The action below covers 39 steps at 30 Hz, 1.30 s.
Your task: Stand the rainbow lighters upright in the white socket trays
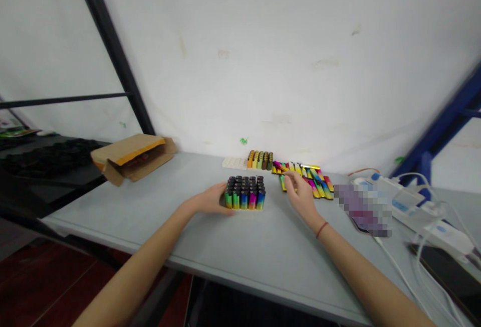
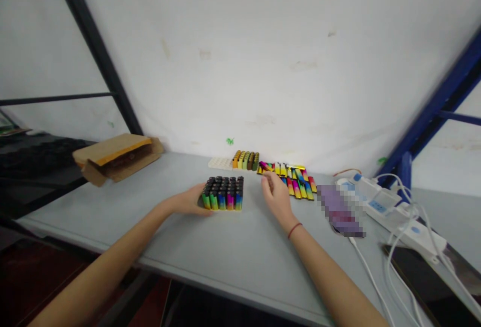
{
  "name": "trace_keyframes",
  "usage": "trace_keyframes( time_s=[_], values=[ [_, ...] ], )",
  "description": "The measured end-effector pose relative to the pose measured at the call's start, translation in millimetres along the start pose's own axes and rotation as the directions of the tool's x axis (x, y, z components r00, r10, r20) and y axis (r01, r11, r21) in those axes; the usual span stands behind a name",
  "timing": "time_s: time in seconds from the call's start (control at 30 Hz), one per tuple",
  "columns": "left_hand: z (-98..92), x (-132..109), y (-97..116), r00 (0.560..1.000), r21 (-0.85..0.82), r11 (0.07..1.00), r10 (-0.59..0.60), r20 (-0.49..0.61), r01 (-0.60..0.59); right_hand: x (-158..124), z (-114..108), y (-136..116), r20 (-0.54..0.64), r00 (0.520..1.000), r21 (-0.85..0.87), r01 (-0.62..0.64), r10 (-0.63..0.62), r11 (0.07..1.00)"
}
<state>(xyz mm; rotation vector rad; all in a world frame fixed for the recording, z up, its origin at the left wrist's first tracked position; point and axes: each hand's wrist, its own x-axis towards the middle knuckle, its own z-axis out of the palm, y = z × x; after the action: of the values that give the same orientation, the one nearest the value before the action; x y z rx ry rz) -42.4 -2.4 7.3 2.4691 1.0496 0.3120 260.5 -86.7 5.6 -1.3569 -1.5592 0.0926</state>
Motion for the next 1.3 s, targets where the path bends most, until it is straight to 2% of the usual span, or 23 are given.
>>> trace_keyframes(
  time_s=[0.07,0.17,0.27,0.33,0.37,0.43,0.53,0.63,0.73,0.97,1.1,1.17,1.23,1.3],
  values=[
    [-10.8,-22,-11,1.0,0.003,1.0,-0.014,0.001,0.014,7,4,2,0.035,0.999,-0.099,-0.009,0.013,0.995],
    [-30.0,-61,-32,1.0,-0.025,0.999,-0.019,0.008,0.019,22,27,-5,0.251,0.967,-0.283,0.111,-0.038,0.953],
    [-42.2,-98,-52,0.995,-0.012,0.995,-0.099,-0.023,0.099,41,74,-23,0.461,0.885,-0.372,0.258,-0.063,0.891],
    [-41.7,-115,-61,0.978,-0.005,0.982,-0.188,-0.096,0.188,53,111,-36,0.55,0.827,-0.345,0.35,-0.115,0.871],
    [-39.0,-121,-64,0.969,-0.001,0.977,-0.212,-0.126,0.214,58,129,-41,0.563,0.817,-0.347,0.369,-0.124,0.862],
    [-30.6,-128,-66,0.95,0.036,0.968,-0.236,-0.203,0.248,63,159,-50,0.545,0.837,-0.404,0.306,-0.041,0.862],
    [-17.8,-127,-68,0.918,0.119,0.941,-0.271,-0.291,0.315,55,178,-60,0.53,0.848,-0.447,0.267,0.013,0.854],
    [-12.3,-121,-70,0.89,0.147,0.919,-0.298,-0.346,0.365,33,167,-66,0.589,0.8,-0.371,0.394,-0.115,0.841],
    [-13.3,-115,-71,0.868,0.144,0.898,-0.344,-0.358,0.415,6,138,-69,0.6,0.76,-0.297,0.501,-0.249,0.813],
    [-20.4,-90,-80,0.871,0.118,0.901,-0.358,-0.337,0.416,-35,67,-59,0.619,0.731,-0.267,0.541,-0.288,0.798],
    [-22.7,-59,-85,0.899,0.01,0.944,-0.312,-0.306,0.331,-53,33,-45,0.595,0.728,-0.227,0.56,-0.342,0.797],
    [-22.6,-40,-85,0.899,-0.04,0.949,-0.311,-0.308,0.314,-59,22,-38,0.578,0.737,-0.229,0.559,-0.351,0.797],
    [-21.6,-19,-82,0.877,-0.024,0.931,-0.353,-0.328,0.365,-63,15,-33,0.564,0.747,-0.233,0.552,-0.351,0.801],
    [-19.7,3,-78,0.828,0.007,0.881,-0.441,-0.347,0.472,-64,11,-31,0.551,0.759,-0.232,0.539,-0.347,0.81]
  ],
)
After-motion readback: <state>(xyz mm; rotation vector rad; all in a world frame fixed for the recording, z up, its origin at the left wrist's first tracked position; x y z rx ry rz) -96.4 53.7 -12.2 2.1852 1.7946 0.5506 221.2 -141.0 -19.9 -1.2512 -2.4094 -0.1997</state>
